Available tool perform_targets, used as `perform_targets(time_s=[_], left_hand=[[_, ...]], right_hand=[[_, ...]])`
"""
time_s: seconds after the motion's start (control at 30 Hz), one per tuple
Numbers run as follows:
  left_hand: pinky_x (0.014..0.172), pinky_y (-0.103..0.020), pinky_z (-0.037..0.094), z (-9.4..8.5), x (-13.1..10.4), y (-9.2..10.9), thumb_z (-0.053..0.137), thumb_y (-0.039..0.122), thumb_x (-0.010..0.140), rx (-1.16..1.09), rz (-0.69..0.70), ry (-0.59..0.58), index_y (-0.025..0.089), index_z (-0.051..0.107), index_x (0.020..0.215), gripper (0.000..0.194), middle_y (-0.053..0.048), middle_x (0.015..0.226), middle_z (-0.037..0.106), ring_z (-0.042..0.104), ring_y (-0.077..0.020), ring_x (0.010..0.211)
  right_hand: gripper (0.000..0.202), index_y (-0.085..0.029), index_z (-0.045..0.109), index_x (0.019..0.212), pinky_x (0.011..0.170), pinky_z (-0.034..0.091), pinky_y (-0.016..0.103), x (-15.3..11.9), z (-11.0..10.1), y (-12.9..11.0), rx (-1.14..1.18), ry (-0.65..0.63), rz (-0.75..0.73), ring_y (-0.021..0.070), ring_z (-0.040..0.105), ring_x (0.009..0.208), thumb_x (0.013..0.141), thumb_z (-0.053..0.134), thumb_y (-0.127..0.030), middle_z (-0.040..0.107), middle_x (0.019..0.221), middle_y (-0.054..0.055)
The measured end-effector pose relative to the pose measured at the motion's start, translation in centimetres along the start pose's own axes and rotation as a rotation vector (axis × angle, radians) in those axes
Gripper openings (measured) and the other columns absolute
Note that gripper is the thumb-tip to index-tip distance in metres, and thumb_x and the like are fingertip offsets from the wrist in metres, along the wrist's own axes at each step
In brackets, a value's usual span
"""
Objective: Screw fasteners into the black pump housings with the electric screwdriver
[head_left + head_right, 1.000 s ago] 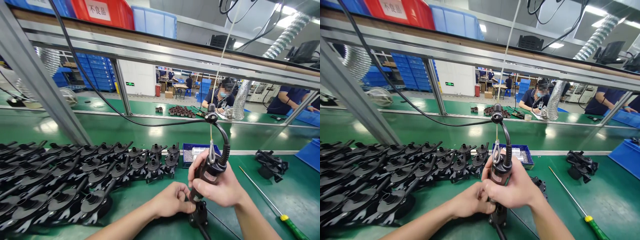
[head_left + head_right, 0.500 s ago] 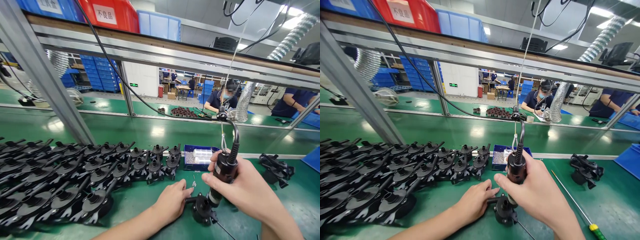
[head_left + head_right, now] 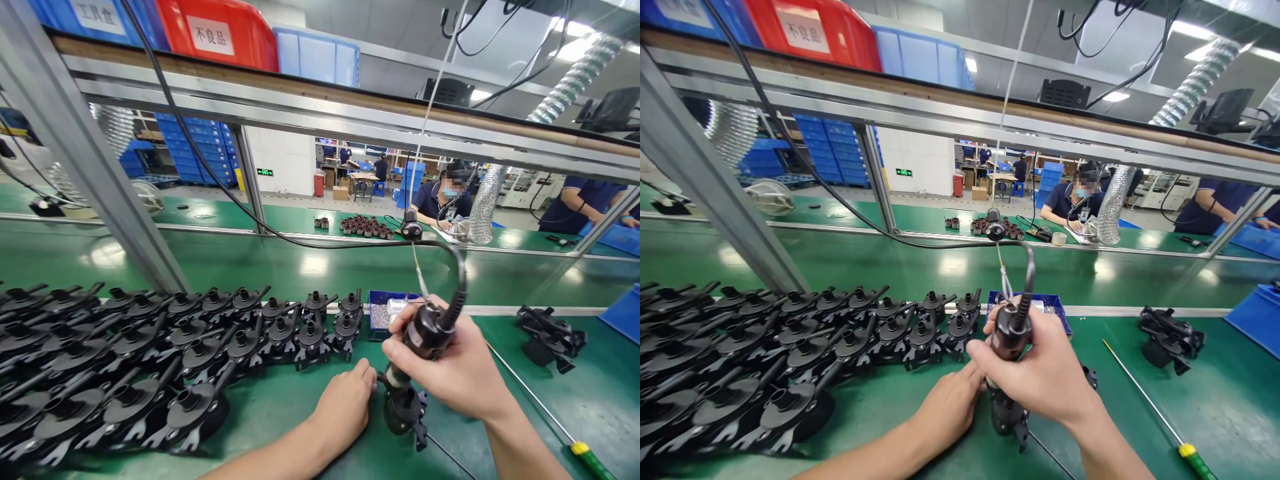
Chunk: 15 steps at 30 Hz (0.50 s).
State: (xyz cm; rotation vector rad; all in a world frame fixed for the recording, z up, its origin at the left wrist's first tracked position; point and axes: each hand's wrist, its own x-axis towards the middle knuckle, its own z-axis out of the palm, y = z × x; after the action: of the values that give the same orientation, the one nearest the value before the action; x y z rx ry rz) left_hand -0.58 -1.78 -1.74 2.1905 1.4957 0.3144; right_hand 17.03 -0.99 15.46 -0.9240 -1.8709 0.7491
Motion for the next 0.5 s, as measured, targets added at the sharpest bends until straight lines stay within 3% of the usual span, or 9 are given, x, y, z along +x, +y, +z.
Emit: perform_targets(time_s=[0.13,0.2,0.3,0.4,0.5], left_hand=[[0.078,-0.034,0.037,-0.5,-0.2,0.9,0.049,0.016,0.103,-0.445,-0.094,0.023,0.022,0.053,0.087,0.018,-0.004,0.093,0.06,0.055,-0.0221,0.086],[0.071,-0.032,0.033,-0.6,0.0,1.4,0.05,0.017,0.102,-0.693,-0.164,-0.045,0.023,0.046,0.078,0.025,0.002,0.077,0.051,0.048,-0.0183,0.076],[0.055,-0.03,0.024,-0.4,0.4,2.1,0.044,0.017,0.095,-0.873,-0.289,-0.189,0.025,0.041,0.077,0.021,0.007,0.064,0.037,0.032,-0.0137,0.054],[0.046,-0.03,0.012,-0.6,0.7,2.3,0.045,0.021,0.082,-1.051,-0.371,-0.313,0.027,0.038,0.075,0.012,0.009,0.058,0.033,0.018,-0.0108,0.043],[0.044,-0.029,0.006,-1.5,0.8,2.1,0.051,0.029,0.065,-1.173,-0.397,-0.383,0.026,0.035,0.068,0.016,0.009,0.056,0.032,0.013,-0.0071,0.041]], right_hand=[[0.015,-0.025,0.072,0.092,0.076,0.063,0.029,-0.1,-1.6,-1.3,-0.031,0.155,0.043,0.0199,0.072,0.084,0.089,0.085,-0.034,0.075,0.091,0.001],[0.017,-0.025,0.072,0.093,0.074,0.063,0.027,-0.1,-2.1,-1.8,-0.055,0.14,0.124,0.0183,0.071,0.08,0.09,0.084,-0.036,0.076,0.089,0.0],[0.017,-0.026,0.07,0.093,0.068,0.061,0.025,0.0,-2.2,-1.9,-0.038,0.069,0.152,0.0167,0.069,0.074,0.09,0.083,-0.037,0.076,0.086,-0.002],[0.015,-0.026,0.071,0.091,0.061,0.058,0.023,0.2,-1.8,-1.3,-0.032,0.029,0.113,0.0154,0.066,0.068,0.089,0.082,-0.035,0.074,0.082,-0.003],[0.015,-0.026,0.071,0.091,0.058,0.056,0.023,0.1,-1.7,-1.0,-0.042,0.01,0.096,0.0146,0.065,0.065,0.088,0.083,-0.034,0.074,0.081,-0.003]])
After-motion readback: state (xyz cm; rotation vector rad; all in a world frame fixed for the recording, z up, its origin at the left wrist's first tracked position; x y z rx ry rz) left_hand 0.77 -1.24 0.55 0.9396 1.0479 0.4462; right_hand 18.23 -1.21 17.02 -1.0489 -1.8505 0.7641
